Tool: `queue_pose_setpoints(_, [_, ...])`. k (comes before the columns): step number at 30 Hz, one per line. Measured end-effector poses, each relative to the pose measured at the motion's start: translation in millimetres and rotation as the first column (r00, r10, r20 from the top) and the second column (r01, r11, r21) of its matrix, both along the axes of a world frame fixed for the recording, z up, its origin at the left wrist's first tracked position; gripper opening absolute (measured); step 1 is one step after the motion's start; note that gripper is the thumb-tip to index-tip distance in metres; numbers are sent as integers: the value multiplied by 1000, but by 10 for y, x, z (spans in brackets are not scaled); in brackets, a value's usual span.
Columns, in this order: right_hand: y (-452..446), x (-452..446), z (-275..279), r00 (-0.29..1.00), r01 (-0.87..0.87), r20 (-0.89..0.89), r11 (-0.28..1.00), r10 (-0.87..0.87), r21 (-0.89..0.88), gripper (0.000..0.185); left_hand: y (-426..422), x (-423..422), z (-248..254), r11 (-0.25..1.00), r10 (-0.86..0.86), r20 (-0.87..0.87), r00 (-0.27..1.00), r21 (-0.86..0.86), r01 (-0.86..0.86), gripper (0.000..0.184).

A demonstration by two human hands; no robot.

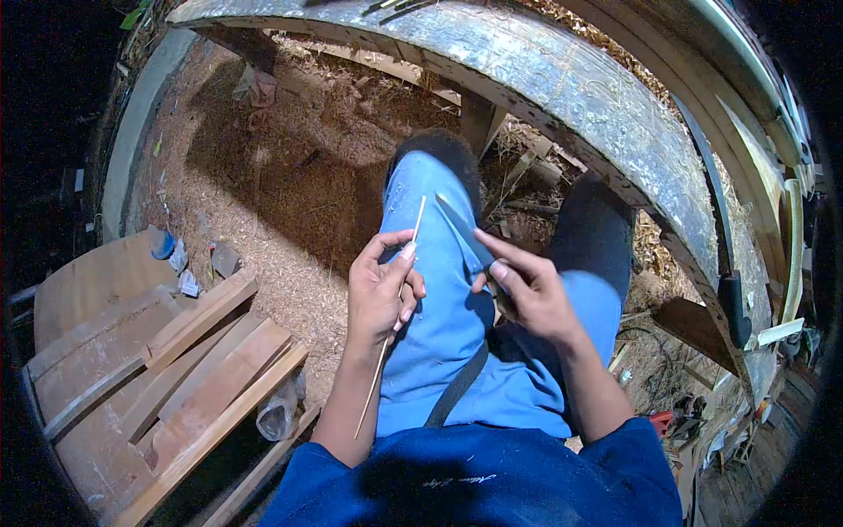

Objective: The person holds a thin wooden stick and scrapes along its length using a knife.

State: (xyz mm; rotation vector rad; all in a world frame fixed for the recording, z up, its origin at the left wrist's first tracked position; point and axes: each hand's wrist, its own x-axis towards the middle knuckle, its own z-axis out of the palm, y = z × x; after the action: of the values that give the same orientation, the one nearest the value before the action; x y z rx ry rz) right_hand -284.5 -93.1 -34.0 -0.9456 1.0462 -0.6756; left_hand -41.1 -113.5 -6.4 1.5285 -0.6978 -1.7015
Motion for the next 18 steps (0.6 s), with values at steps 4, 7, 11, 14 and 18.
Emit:
queue_pose_setpoints(4, [99, 178, -128, 945, -11, -276, 828, -174, -560, 52, 0, -9, -18, 1000, -7, 3, 1000, -1, 7, 28])
queue_pose_setpoints(7, [105, 189, -78, 915, -69, -366, 828, -170, -557, 47, 1, -21, -31, 1000, 14, -4, 1000, 5, -14, 27])
queue_pose_setpoints(11, [137, 209, -62, 850, -158, -493, 803, -186, -575, 55, -18, 32, -31, 1000, -12, 2, 1000, 16, 12, 26])
queue_pose_setpoints(14, [135, 223, -18, 792, -203, -572, 794, -211, -573, 59, -15, 57, -46, 999, -31, 1, 1000, 7, 31, 27])
queue_pose_setpoints(18, [114, 202, -124, 729, -189, -615, 777, -299, -601, 61, 38, 71, -54, 998, -67, 16, 998, -19, 67, 28])
